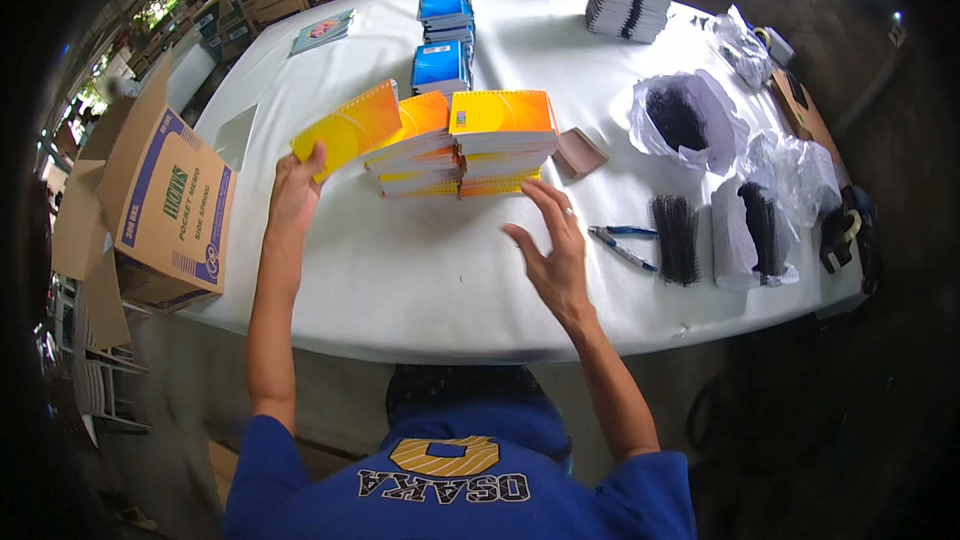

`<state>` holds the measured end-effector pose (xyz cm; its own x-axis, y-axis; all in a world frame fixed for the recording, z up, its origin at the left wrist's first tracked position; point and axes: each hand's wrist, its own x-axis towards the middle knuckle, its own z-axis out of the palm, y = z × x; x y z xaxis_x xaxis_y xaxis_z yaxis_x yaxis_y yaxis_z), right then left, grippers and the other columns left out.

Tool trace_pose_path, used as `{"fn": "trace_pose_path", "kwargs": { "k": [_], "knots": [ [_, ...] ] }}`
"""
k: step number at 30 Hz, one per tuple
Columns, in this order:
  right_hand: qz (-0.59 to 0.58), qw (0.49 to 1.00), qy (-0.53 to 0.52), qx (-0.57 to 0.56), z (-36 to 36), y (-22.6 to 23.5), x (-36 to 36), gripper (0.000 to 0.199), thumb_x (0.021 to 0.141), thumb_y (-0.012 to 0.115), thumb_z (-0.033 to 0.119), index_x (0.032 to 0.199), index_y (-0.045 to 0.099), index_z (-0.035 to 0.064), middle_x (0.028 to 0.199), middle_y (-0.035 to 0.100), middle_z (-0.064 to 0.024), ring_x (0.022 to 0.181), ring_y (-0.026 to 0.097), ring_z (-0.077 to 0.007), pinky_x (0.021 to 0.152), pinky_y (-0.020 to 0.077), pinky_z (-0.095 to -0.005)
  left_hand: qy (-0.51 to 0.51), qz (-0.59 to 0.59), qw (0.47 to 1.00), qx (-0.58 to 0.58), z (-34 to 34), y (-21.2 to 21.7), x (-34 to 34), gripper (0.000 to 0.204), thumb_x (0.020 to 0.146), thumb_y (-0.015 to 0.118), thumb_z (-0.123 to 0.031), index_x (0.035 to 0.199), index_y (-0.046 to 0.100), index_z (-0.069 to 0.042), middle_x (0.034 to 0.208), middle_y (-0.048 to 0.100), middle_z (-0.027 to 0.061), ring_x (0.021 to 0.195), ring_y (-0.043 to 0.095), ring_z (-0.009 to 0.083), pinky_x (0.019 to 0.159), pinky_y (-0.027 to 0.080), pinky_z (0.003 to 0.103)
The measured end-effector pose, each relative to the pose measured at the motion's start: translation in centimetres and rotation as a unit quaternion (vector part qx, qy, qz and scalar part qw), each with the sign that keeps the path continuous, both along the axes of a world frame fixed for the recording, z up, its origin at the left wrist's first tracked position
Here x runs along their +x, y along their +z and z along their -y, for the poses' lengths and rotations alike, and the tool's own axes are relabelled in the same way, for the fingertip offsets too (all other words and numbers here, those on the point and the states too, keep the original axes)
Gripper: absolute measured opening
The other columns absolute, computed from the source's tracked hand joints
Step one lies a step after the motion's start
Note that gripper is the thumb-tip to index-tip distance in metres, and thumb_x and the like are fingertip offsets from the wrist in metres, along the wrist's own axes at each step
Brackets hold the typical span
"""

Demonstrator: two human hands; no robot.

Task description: The person takes stacks of loose notebook pages from a cardboard box, aligns them on a table, and inserts spiral binding coils through the pre-punched holes of each notebook by hand.

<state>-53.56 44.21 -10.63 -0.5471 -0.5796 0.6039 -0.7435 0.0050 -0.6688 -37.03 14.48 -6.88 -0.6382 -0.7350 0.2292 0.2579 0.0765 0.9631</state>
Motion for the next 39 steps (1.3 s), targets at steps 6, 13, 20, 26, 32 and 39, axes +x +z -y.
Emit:
{"fn": "trace_pose_path", "kwargs": {
  "k": [6, 13, 20, 26, 32, 39],
  "knots": [
    [0.28, 0.936, 0.204, -0.057, 2.8, 0.0, 2.9, 0.051, 0.074, 0.081, 0.015, 0.118, 0.058, 0.0038, 0.12, 0.06, -0.0074, 0.108, 0.055, -0.0167, 0.09, 0.0474, -0.0315, -0.241, -0.016, 0.968, 0.071, -9.4, -6.0, 2.7, 0.046, 0.086, 0.068, -0.014, 0.129, 0.056, -0.002, 0.127, 0.06, 0.0086, 0.123, 0.05, 0.0175, 0.103, 0.037, 0.03],
    [0.472, 0.864, 0.174, -0.032, 2.8, -6.4, 5.6, 0.011, 0.083, 0.071, 0.002, 0.09, 0.063, 0.0014, 0.083, 0.066, -0.0018, 0.08, 0.059, -0.0071, 0.072, 0.0478, -0.0212, -0.153, 0.084, 0.982, 0.077, -12.9, -9.6, 3.0, 0.091, 0.078, 0.068, 0.008, 0.152, 0.019, -0.011, 0.156, 0.024, 0.0128, 0.143, 0.026, 0.0233, 0.105, 0.034, 0.03],
    [0.426, 0.883, 0.199, -0.014, 2.2, -8.7, 5.4, 0.016, 0.083, 0.066, -0.003, 0.097, 0.06, -0.0002, 0.087, 0.064, -0.0022, 0.082, 0.059, -0.0072, 0.072, 0.0488, -0.0222, 0.015, 0.175, 0.841, -0.512, -15.6, -2.9, 0.5, 0.085, 0.081, 0.071, -0.035, 0.15, 0.027, -0.013, 0.15, 0.036, 0.0145, 0.144, 0.024, 0.0314, 0.114, 0.021, 0.043],
    [0.14, 0.976, 0.164, 0.03, 0.0, -6.7, 1.6, 0.04, 0.071, 0.07, -0.008, 0.108, 0.061, 0.0026, 0.106, 0.064, -0.0105, 0.096, 0.063, -0.0222, 0.088, 0.0479, -0.0339, -0.099, 0.298, 0.746, -0.587, -16.2, -5.9, -1.2, 0.056, 0.086, 0.063, -0.029, 0.14, 0.047, -0.022, 0.133, 0.057, 0.0017, 0.12, 0.055, 0.0324, 0.093, 0.049, 0.041],
    [-0.092, 0.869, -0.405, 0.268, -7.6, -2.8, -14.0, 0.017, 0.071, 0.075, 0.01, 0.087, 0.069, 0.0055, 0.099, 0.065, -0.0108, 0.1, 0.06, -0.0256, 0.086, 0.044, -0.0422, -0.204, 0.303, 0.774, -0.517, -15.9, -4.4, -1.9, 0.049, 0.089, 0.061, -0.029, 0.137, 0.05, -0.025, 0.116, 0.067, 0.0005, 0.087, 0.068, 0.0297, 0.071, 0.056, 0.041],
    [-0.19, 0.774, -0.323, 0.51, -8.6, -4.8, -18.0, 0.022, 0.086, 0.053, 0.018, 0.089, 0.07, 0.0038, 0.103, 0.064, -0.0149, 0.104, 0.058, -0.0312, 0.088, 0.0426, -0.0451, -0.139, 0.313, 0.802, -0.489, -16.0, -5.4, -2.1, 0.052, 0.088, 0.063, -0.024, 0.137, 0.049, -0.018, 0.098, 0.071, 0.0071, 0.074, 0.067, 0.0341, 0.067, 0.053, 0.043]
  ]
}}
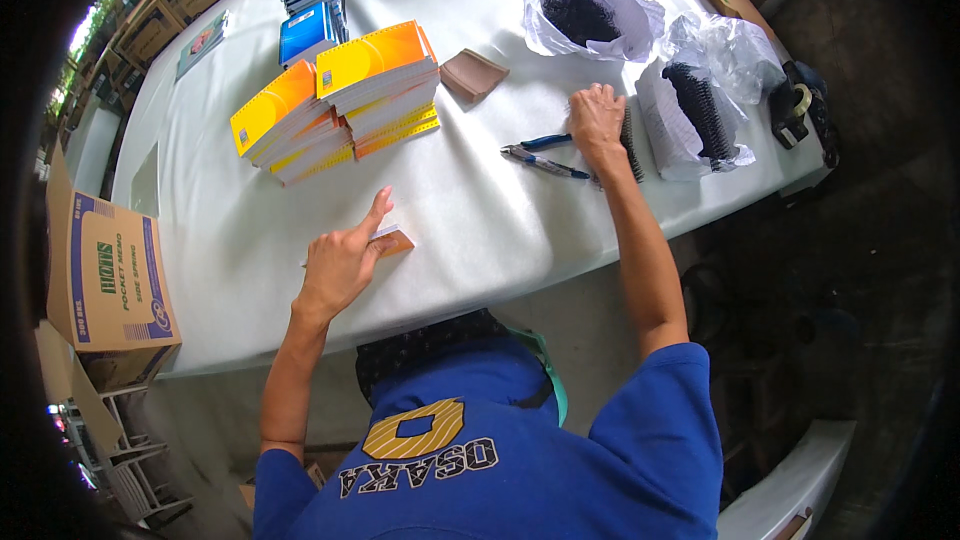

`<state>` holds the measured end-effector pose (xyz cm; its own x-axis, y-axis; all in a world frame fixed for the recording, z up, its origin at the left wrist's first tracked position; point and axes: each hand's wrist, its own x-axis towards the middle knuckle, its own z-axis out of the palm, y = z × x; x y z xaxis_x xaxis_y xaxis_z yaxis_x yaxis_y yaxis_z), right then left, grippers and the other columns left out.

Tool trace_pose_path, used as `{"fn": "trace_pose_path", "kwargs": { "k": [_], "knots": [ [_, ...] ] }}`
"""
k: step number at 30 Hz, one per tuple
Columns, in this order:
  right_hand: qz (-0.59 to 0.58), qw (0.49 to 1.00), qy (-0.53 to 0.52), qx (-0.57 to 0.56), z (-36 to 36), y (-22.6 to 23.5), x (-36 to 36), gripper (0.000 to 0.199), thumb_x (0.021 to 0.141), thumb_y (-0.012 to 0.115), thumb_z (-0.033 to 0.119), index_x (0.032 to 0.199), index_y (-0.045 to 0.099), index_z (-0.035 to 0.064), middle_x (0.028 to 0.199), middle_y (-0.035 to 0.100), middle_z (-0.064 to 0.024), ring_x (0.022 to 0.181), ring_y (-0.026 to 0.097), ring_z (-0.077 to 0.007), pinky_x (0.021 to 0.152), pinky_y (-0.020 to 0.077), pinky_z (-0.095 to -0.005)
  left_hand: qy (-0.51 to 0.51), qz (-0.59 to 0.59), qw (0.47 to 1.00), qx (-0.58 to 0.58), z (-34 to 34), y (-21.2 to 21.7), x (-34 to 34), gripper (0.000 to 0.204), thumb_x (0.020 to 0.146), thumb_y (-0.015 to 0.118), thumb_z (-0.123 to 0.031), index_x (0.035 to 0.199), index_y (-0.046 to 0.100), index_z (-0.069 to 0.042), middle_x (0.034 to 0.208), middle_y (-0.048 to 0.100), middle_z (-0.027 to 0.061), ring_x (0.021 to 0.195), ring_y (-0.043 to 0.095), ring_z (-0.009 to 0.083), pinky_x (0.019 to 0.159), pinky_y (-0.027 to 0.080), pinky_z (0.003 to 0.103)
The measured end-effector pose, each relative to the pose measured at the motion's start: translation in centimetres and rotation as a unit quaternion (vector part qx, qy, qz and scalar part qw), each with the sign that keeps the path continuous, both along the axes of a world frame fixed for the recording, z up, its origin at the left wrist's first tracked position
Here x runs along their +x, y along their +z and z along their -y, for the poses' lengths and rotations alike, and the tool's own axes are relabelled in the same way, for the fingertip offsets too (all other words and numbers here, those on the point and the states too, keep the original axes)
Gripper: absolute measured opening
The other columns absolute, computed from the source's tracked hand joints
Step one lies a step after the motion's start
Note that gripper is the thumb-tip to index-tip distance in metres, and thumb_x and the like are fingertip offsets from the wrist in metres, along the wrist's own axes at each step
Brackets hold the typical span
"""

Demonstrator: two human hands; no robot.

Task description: The person takes stacks of loose notebook pages from a cardboard box, aligns them on a table, and inserts spiral binding coils through the pre-punched holes of each notebook by hand.

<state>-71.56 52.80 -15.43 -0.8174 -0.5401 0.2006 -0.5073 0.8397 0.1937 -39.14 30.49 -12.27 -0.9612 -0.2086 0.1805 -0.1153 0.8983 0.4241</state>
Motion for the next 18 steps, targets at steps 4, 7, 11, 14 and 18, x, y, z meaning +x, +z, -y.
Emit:
{"fn": "trace_pose_path", "kwargs": {
  "k": [4, 7, 11, 14, 18],
  "knots": [
    [0.047, 0.992, 0.018, -0.119, -2.2, 1.0, -1.4, 0.023, 0.088, 0.049, 0.017, 0.101, 0.06, 0.0022, 0.098, 0.065, -0.0211, 0.097, 0.062, -0.0358, 0.083, 0.0453, -0.0509, -0.018, 0.04, 0.999, -0.021, 0.0, 0.2, -0.2, 0.051, 0.09, 0.061, -0.024, 0.138, 0.047, -0.016, 0.105, 0.07, 0.0087, 0.076, 0.067, 0.0342, 0.068, 0.054, 0.043],
    [0.152, 0.972, 0.044, -0.175, -1.3, 3.7, 0.2, 0.024, 0.091, 0.046, 0.02, 0.105, 0.056, 0.004, 0.099, 0.065, -0.0207, 0.094, 0.062, -0.0391, 0.082, 0.046, -0.0515, -0.024, -0.003, 1.0, -0.013, 0.3, -0.3, 0.1, 0.05, 0.09, 0.061, -0.028, 0.137, 0.048, -0.017, 0.113, 0.067, 0.0102, 0.08, 0.067, 0.0337, 0.068, 0.054, 0.043],
    [0.281, 0.851, 0.301, -0.325, 2.3, 5.1, 6.8, 0.014, 0.086, 0.061, 0.006, 0.099, 0.064, 0.0022, 0.086, 0.067, -0.0139, 0.08, 0.065, -0.0267, 0.069, 0.05, -0.0369, 0.002, 0.01, 0.998, -0.068, -0.1, -0.1, -0.1, 0.052, 0.089, 0.06, -0.037, 0.136, 0.05, -0.017, 0.116, 0.066, 0.0088, 0.091, 0.067, 0.0301, 0.07, 0.055, 0.041],
    [0.452, 0.764, 0.287, -0.359, 5.7, 5.9, 14.9, 0.015, 0.08, 0.071, 0.005, 0.094, 0.068, 0.0018, 0.079, 0.065, -0.0081, 0.073, 0.061, -0.0165, 0.066, 0.0486, -0.0304, -0.001, -0.01, 0.996, -0.094, 0.3, -0.9, 0.0, 0.052, 0.089, 0.06, -0.039, 0.135, 0.05, -0.017, 0.116, 0.066, 0.0073, 0.099, 0.066, 0.0281, 0.073, 0.055, 0.04],
    [0.496, 0.74, 0.301, -0.34, 7.0, 4.5, 16.3, 0.012, 0.083, 0.069, 0.007, 0.093, 0.068, 0.0013, 0.079, 0.065, -0.0066, 0.074, 0.061, -0.0138, 0.067, 0.0484, -0.0302, -0.019, -0.039, 0.994, -0.105, 0.1, -0.7, -0.4, 0.052, 0.088, 0.061, -0.036, 0.135, 0.051, -0.017, 0.116, 0.066, 0.0059, 0.106, 0.064, 0.0278, 0.076, 0.055, 0.038]
  ]
}}
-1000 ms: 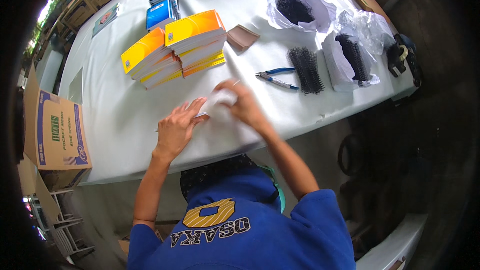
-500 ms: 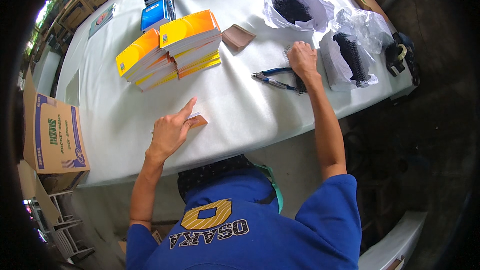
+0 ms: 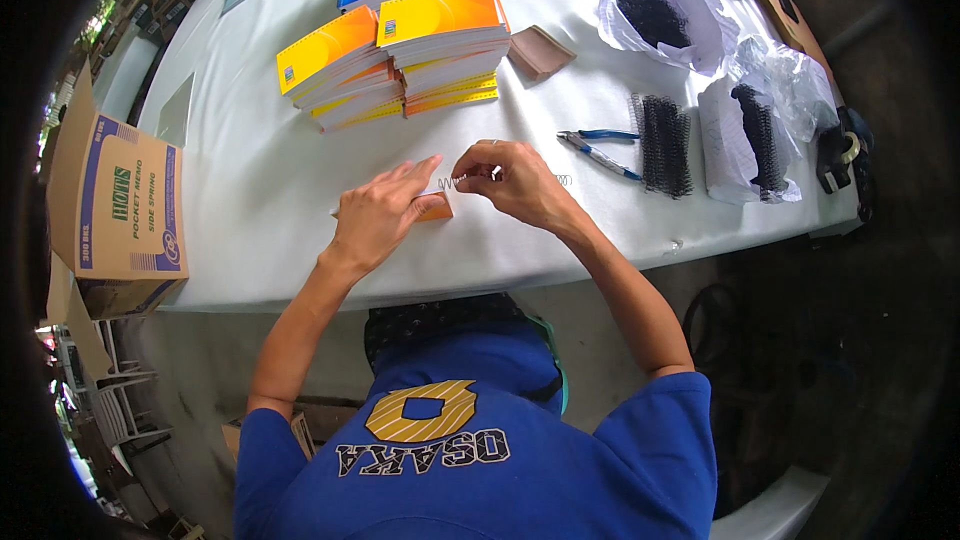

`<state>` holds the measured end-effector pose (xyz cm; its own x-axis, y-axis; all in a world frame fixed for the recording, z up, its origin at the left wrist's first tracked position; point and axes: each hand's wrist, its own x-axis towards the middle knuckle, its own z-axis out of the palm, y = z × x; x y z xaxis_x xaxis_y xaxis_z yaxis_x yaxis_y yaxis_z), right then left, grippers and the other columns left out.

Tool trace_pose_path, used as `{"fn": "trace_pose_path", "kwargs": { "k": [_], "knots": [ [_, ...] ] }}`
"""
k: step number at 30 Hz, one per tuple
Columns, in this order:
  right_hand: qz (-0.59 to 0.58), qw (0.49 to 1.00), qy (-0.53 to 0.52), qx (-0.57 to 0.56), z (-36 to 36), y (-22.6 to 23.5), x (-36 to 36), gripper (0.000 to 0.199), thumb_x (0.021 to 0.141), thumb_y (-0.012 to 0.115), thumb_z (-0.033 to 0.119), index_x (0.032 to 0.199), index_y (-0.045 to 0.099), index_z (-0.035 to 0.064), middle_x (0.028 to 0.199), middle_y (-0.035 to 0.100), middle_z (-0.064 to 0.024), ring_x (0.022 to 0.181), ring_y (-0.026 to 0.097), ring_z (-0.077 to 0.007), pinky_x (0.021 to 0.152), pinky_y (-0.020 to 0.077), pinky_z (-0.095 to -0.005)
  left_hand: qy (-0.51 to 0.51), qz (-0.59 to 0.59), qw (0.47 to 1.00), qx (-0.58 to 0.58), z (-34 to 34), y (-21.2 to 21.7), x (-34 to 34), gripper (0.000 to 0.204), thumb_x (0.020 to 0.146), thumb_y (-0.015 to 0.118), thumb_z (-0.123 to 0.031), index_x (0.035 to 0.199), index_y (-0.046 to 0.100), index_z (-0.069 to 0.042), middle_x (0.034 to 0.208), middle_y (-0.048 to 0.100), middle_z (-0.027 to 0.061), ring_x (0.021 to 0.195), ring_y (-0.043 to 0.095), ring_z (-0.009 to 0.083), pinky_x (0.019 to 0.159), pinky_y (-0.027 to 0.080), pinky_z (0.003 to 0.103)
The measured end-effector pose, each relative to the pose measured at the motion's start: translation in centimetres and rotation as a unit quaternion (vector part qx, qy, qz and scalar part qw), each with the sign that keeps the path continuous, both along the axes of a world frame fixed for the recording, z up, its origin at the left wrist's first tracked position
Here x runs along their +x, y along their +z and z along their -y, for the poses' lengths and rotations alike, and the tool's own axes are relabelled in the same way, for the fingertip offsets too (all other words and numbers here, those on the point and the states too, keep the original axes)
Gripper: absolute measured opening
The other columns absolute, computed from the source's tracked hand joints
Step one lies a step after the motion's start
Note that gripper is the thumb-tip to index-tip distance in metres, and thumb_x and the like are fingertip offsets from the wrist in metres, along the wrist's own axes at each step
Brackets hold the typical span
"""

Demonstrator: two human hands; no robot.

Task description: The person takes stacks of loose notebook pages from a cardboard box, aligns them on a table, and inserts spiral binding coils through the pre-punched holes of each notebook by hand.

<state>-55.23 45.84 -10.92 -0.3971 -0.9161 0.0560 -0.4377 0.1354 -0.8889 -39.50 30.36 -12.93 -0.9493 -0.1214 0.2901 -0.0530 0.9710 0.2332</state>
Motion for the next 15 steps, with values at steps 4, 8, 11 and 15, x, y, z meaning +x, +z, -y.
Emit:
{"fn": "trace_pose_path", "kwargs": {
  "k": [4, 8, 11, 15],
  "knots": [
    [0.053, 0.998, 0.035, 0.016, -0.1, 0.0, -0.5, 0.011, 0.085, 0.067, 0.006, 0.095, 0.068, 0.0008, 0.082, 0.067, -0.0062, 0.078, 0.062, -0.0134, 0.068, 0.0491, -0.0307, -0.005, -0.021, 1.0, -0.015, 0.1, -0.2, 0.0, 0.054, 0.086, 0.064, -0.034, 0.135, 0.051, -0.017, 0.117, 0.066, 0.0049, 0.105, 0.065, 0.0282, 0.077, 0.056, 0.038],
    [0.036, 0.997, 0.07, 0.026, 0.1, -0.1, -0.5, 0.012, 0.087, 0.064, 0.007, 0.095, 0.066, -0.002, 0.083, 0.068, -0.0093, 0.077, 0.065, -0.0162, 0.069, 0.05, -0.0323, -0.004, -0.001, 1.0, -0.014, 0.1, -0.2, 0.1, 0.056, 0.084, 0.066, -0.031, 0.136, 0.05, -0.017, 0.118, 0.065, 0.0044, 0.104, 0.065, 0.0283, 0.08, 0.055, 0.038],
    [-0.002, 0.986, 0.117, 0.119, 0.0, 1.3, -0.7, 0.014, 0.087, 0.065, 0.01, 0.095, 0.066, -0.0023, 0.083, 0.069, -0.013, 0.076, 0.066, -0.0231, 0.071, 0.0508, -0.0341, -0.013, 0.001, 1.0, -0.025, -0.1, 0.5, 0.2, 0.056, 0.084, 0.067, -0.029, 0.136, 0.05, -0.017, 0.118, 0.065, 0.0047, 0.105, 0.064, 0.0289, 0.087, 0.053, 0.041],
    [-0.175, 0.983, 0.058, -0.004, -0.5, 0.5, 0.6, 0.021, 0.087, 0.067, 0.016, 0.095, 0.058, -0.0003, 0.087, 0.064, -0.014, 0.076, 0.062, -0.0301, 0.068, 0.0491, -0.0402, -0.022, -0.038, 0.996, -0.077, -0.5, 1.2, 0.0, 0.056, 0.085, 0.067, -0.029, 0.137, 0.049, -0.017, 0.119, 0.065, 0.0051, 0.107, 0.063, 0.0299, 0.096, 0.047, 0.046]
  ]
}}
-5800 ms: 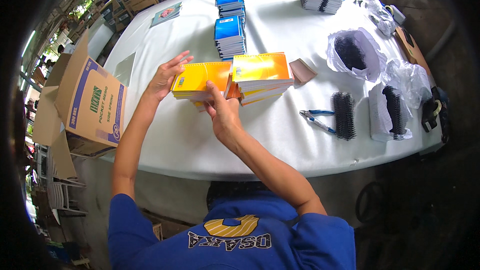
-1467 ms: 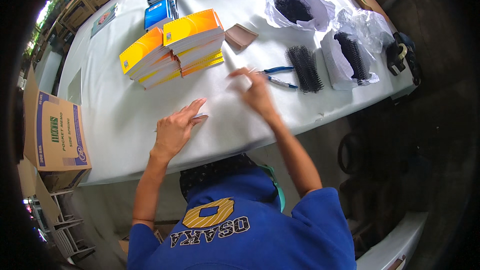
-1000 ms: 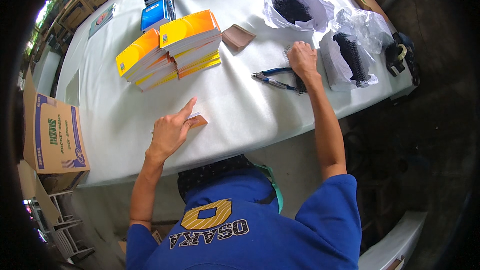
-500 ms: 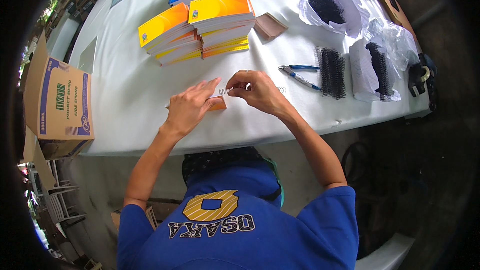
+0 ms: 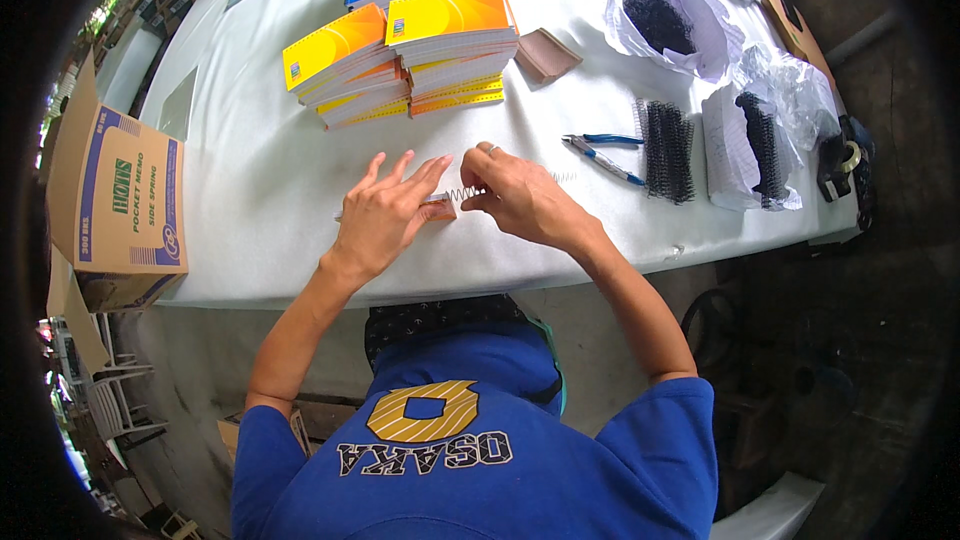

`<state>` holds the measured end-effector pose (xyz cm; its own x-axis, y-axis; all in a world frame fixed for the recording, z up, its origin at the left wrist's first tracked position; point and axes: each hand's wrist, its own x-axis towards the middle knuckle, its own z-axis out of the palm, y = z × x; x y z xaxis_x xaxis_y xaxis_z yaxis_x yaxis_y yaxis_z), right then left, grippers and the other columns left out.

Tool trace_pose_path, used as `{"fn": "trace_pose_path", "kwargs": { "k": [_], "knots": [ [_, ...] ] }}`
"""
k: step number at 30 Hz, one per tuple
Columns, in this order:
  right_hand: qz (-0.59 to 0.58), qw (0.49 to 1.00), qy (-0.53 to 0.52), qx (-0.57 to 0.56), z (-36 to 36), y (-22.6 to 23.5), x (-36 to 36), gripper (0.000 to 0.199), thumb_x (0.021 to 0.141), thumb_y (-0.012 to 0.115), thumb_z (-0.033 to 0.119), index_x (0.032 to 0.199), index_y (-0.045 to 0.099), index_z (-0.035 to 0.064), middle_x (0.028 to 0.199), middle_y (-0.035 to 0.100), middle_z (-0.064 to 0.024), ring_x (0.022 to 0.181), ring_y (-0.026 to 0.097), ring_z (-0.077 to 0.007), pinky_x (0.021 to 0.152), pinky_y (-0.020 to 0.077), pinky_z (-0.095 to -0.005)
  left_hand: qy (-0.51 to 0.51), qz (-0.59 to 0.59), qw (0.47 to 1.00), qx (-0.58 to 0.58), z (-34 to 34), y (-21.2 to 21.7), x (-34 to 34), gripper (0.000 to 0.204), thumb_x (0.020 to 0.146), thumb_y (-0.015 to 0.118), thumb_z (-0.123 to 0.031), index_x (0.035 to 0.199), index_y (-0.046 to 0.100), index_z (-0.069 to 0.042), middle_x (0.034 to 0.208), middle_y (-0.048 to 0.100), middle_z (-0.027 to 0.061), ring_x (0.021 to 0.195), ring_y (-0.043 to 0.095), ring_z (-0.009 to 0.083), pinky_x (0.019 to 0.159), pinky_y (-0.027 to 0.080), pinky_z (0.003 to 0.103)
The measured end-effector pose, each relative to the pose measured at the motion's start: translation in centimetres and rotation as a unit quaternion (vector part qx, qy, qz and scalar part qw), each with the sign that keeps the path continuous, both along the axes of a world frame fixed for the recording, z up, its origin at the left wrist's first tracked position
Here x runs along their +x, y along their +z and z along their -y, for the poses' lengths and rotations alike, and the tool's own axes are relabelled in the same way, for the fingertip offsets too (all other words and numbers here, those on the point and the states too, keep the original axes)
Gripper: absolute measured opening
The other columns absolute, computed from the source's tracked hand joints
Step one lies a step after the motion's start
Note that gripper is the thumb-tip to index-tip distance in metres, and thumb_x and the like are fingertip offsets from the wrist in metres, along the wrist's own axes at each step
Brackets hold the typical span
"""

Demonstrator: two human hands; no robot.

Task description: The person takes stacks of loose notebook pages from a cardboard box, aligns them on a table, and inserts spiral binding coils through the pre-punched holes of each notebook by hand.

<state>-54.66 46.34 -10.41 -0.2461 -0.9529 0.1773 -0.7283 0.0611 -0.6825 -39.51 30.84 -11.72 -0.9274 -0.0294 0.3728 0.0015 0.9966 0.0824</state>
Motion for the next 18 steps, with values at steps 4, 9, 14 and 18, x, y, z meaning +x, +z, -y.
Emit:
{"fn": "trace_pose_path", "kwargs": {
  "k": [4, 9, 14, 18],
  "knots": [
    [-0.069, 0.997, 0.003, 0.036, -0.1, 0.7, 1.2, 0.024, 0.085, 0.066, 0.018, 0.098, 0.052, 0.0025, 0.089, 0.061, -0.0141, 0.085, 0.062, -0.035, 0.07, 0.0503, -0.0438, -0.011, 0.037, 0.995, 0.09, -0.1, -0.1, 0.2, 0.056, 0.086, 0.065, -0.031, 0.137, 0.049, -0.018, 0.118, 0.065, 0.0051, 0.108, 0.063, 0.0298, 0.092, 0.05, 0.044],
    [-0.141, 0.989, 0.006, 0.042, 0.1, 0.7, 1.4, 0.025, 0.088, 0.062, 0.018, 0.097, 0.05, -0.0007, 0.091, 0.061, -0.0144, 0.087, 0.062, -0.0354, 0.071, 0.0503, -0.0453, 0.011, 0.097, 0.984, 0.149, -0.2, 0.4, 0.1, 0.051, 0.086, 0.065, -0.032, 0.133, 0.052, -0.017, 0.112, 0.068, 0.0051, 0.084, 0.068, 0.0282, 0.071, 0.056, 0.038],
    [-0.057, 0.996, -0.02, 0.058, 0.4, 0.5, 1.8, 0.02, 0.088, 0.062, 0.017, 0.096, 0.053, 0.0011, 0.084, 0.062, -0.0174, 0.08, 0.063, -0.0354, 0.069, 0.0486, -0.0463, 0.007, 0.116, 0.981, 0.157, -0.1, 0.5, 0.0, 0.048, 0.086, 0.065, -0.033, 0.13, 0.055, -0.018, 0.108, 0.069, 0.0045, 0.076, 0.068, 0.027, 0.065, 0.056, 0.038],
    [0.033, 0.998, 0.0, 0.054, 2.2, -0.4, -5.6, 0.004, 0.081, 0.066, 0.002, 0.083, 0.062, 0.0006, 0.078, 0.063, -0.0125, 0.077, 0.063, -0.0265, 0.07, 0.0506, -0.0354, -0.038, 0.167, 0.981, 0.095, 0.2, 1.5, 0.8, 0.048, 0.089, 0.059, -0.043, 0.131, 0.054, -0.02, 0.105, 0.07, 0.0045, 0.076, 0.068, 0.0271, 0.064, 0.056, 0.037]
  ]
}}
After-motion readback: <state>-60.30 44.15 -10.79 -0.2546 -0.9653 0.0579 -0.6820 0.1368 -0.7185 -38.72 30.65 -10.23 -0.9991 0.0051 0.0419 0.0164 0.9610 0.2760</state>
